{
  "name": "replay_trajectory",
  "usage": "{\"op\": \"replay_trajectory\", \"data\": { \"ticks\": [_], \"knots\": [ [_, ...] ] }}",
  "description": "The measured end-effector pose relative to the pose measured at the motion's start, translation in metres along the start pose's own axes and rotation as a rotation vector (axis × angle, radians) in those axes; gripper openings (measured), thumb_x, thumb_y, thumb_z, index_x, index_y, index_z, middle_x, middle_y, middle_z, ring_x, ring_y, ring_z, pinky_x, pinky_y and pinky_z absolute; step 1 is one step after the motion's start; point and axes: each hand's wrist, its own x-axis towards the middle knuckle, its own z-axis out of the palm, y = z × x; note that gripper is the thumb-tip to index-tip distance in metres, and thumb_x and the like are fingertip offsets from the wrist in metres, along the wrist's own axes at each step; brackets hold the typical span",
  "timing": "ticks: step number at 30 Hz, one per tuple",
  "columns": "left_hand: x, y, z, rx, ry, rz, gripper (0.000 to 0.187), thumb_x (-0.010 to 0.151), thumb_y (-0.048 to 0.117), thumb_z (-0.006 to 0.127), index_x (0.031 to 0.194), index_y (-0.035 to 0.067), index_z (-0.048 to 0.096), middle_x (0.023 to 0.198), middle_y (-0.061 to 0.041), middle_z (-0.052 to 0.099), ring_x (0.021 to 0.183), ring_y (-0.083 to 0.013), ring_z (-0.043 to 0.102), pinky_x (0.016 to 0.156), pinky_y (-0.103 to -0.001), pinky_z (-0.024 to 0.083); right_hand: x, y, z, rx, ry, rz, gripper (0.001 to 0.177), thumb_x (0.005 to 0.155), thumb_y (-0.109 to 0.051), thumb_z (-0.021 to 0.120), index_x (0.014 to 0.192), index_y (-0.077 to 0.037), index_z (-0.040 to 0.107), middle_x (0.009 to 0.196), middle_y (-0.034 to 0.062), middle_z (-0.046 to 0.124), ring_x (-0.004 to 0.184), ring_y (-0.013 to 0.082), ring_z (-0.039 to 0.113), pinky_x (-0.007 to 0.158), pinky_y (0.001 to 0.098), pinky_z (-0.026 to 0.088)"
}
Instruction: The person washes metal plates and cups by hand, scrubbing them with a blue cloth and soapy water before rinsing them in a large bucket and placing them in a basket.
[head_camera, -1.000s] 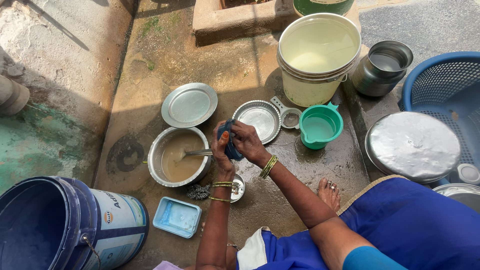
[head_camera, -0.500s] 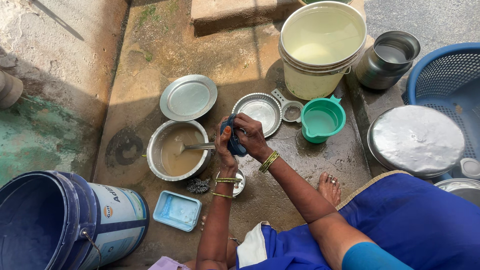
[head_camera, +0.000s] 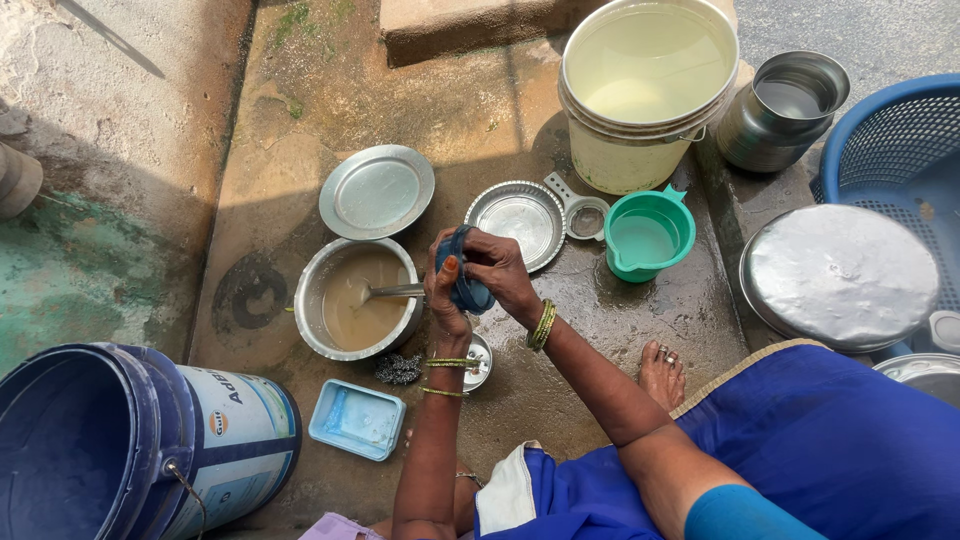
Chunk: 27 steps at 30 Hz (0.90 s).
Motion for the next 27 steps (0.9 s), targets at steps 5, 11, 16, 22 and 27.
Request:
{"op": "replay_trajectory", "data": {
  "ticks": [5,11,16,22,27],
  "knots": [
    [0.001,0.001,-0.001,-0.031,-0.015,-0.011,0.079,0.085,0.063,0.066,0.137,0.004,0.058,0.131,-0.014,0.059,0.125,-0.0257,0.059,0.111,-0.042,0.048,0.005,-0.013,0.005,-0.392,-0.013,-0.094,0.024,0.088,0.006,0.066,0.110,0.001,0.072,0.104,0.0087,0.072,0.092,0.0173,0.073,0.082,0.0306,0.062],
    [0.005,0.015,-0.009,-0.068,0.052,0.021,0.075,0.086,0.058,0.068,0.136,0.004,0.058,0.130,-0.014,0.058,0.121,-0.0246,0.060,0.106,-0.041,0.052,0.007,-0.023,0.004,-0.607,-0.224,-0.015,0.019,0.082,0.005,0.068,0.101,0.003,0.071,0.093,0.0106,0.071,0.079,0.0200,0.072,0.072,0.0315,0.062],
    [-0.002,0.007,0.007,0.122,-0.008,0.075,0.075,0.086,0.059,0.065,0.137,0.005,0.057,0.133,-0.012,0.058,0.127,-0.0240,0.057,0.112,-0.041,0.047,0.000,-0.013,0.007,-0.613,0.126,0.033,0.020,0.086,0.002,0.071,0.106,0.003,0.070,0.095,0.0092,0.072,0.086,0.0156,0.074,0.077,0.0285,0.063],
    [0.003,-0.010,-0.004,-0.060,-0.016,0.043,0.074,0.090,0.062,0.062,0.136,0.004,0.060,0.130,-0.011,0.060,0.126,-0.0230,0.059,0.112,-0.041,0.050,0.000,-0.009,-0.012,-0.040,-0.105,-0.019,0.034,0.088,0.002,0.073,0.122,0.003,0.069,0.116,0.0095,0.073,0.105,0.0133,0.069,0.095,0.0303,0.058],
    [0.012,-0.038,-0.036,-0.386,0.034,-0.250,0.070,0.087,0.054,0.073,0.133,0.004,0.059,0.121,-0.011,0.064,0.113,-0.0231,0.063,0.098,-0.039,0.054,0.001,-0.012,-0.013,-0.366,-0.365,-0.009,0.028,0.078,0.003,0.076,0.106,0.000,0.073,0.103,0.0074,0.073,0.092,0.0175,0.073,0.083,0.0285,0.059]
  ]
}}
